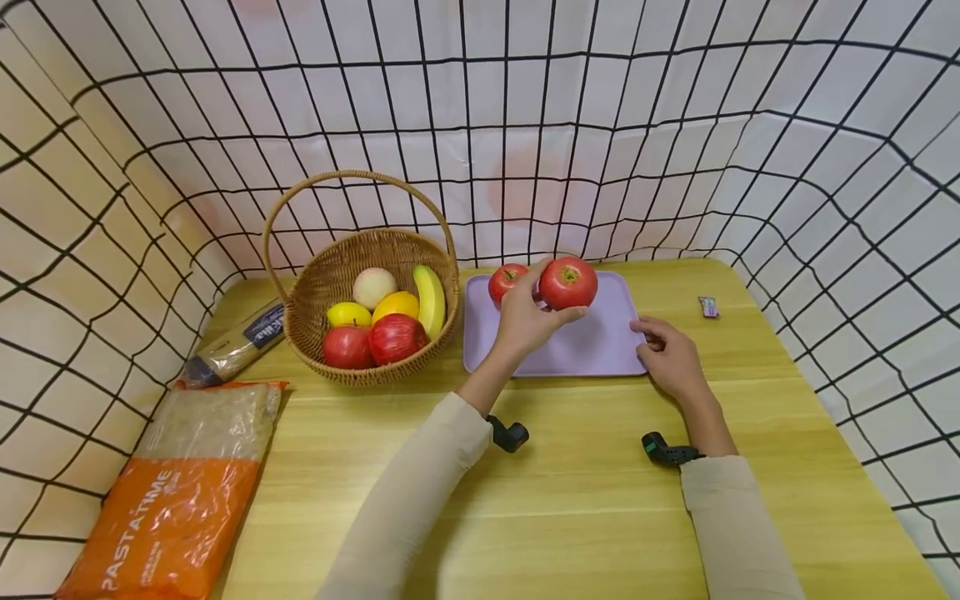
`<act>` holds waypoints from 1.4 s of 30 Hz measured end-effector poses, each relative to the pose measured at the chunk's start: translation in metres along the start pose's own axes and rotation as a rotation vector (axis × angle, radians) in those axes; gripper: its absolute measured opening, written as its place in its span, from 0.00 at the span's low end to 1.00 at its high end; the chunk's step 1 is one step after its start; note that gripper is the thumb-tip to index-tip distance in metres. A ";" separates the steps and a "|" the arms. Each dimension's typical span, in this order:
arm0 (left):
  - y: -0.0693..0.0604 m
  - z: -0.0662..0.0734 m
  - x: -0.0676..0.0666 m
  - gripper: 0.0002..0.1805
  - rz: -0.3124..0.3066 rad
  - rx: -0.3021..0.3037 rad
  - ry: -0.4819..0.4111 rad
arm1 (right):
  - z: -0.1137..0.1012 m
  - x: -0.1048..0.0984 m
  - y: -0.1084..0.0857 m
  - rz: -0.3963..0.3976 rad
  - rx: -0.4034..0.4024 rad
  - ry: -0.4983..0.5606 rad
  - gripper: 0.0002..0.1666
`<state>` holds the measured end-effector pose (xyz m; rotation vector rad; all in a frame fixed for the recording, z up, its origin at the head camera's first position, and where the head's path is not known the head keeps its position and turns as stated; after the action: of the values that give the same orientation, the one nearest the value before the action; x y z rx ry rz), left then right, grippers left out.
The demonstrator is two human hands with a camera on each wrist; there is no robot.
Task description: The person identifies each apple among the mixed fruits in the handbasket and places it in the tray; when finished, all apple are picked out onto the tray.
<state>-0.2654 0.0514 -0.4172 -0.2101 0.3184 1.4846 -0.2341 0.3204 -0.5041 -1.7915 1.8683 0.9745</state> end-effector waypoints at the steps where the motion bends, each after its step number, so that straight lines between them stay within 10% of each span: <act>1: 0.001 -0.001 0.003 0.49 0.002 -0.003 0.003 | -0.001 0.000 0.000 -0.002 0.000 -0.001 0.25; 12: 0.020 -0.013 0.032 0.49 -0.056 -0.142 -0.043 | -0.005 0.003 0.001 0.006 0.030 -0.009 0.26; 28: 0.038 -0.043 0.073 0.48 0.158 -0.075 0.021 | -0.006 0.000 -0.001 0.009 -0.007 0.001 0.26; 42: 0.037 -0.033 0.071 0.56 0.027 -0.066 0.238 | -0.005 -0.001 0.000 0.006 -0.003 0.009 0.26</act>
<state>-0.3013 0.1104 -0.4701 -0.4391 0.4649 1.5002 -0.2335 0.3174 -0.4998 -1.7956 1.8799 0.9742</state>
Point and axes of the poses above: each hand's wrist, its own y-axis towards the middle knuckle, its own x-axis out of the palm, z = x × y, the point moved 1 cm from there along y, towards the middle knuckle, and after that the axes turned 7 degrees about -x, right-handed, at the moved point
